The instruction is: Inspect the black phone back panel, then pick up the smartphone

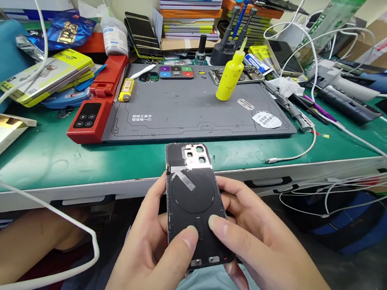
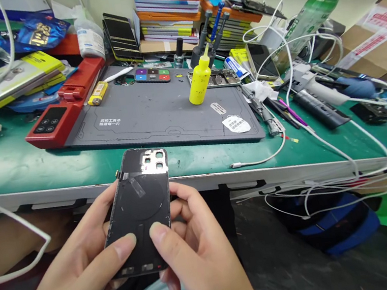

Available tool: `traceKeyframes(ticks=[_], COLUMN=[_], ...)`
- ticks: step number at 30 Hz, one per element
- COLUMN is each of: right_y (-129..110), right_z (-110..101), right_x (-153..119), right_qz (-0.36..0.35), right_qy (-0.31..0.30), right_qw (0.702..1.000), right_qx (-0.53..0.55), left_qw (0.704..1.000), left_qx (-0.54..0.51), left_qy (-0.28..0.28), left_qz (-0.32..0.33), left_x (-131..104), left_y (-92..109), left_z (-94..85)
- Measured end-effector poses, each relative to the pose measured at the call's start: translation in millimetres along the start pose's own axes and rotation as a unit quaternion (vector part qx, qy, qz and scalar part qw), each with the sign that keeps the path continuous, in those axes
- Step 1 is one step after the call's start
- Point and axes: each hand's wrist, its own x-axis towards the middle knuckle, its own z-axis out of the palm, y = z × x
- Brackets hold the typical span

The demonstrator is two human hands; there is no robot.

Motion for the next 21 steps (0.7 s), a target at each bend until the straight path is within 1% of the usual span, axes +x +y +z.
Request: traceKeyframes(ticks=[8,15,19,21], right_y=[-0.5,-0.1,2.4,2.6], right_z=[-1.9,-4.0,-8.4,-9.6], right_x=[0.0,1.3,2.1,2.6], right_qz=[0.005,0.01,0.005,0.005], right_qy=[0.0,-0.002,-0.011,-0.007], right_qw=[1.0,1.0,1.0,1.0], right_qx=[-0.006,0.005,0.019,0.019], left_qw=[0.999,0.999,0.998,0.998], left_qx=[0.029,0.035,0.056,0.062], left_qy=[-0.013,-0.007,0.002,-0.003], left_qz=[0.009,-0.001,-0.011,-0.018], left_x=[1.0,1.0,1.1,1.7], left_y=[-2.3,-1.4,0.6,0.3], left_z=[-3.1,-1.4,0.8,0.7])
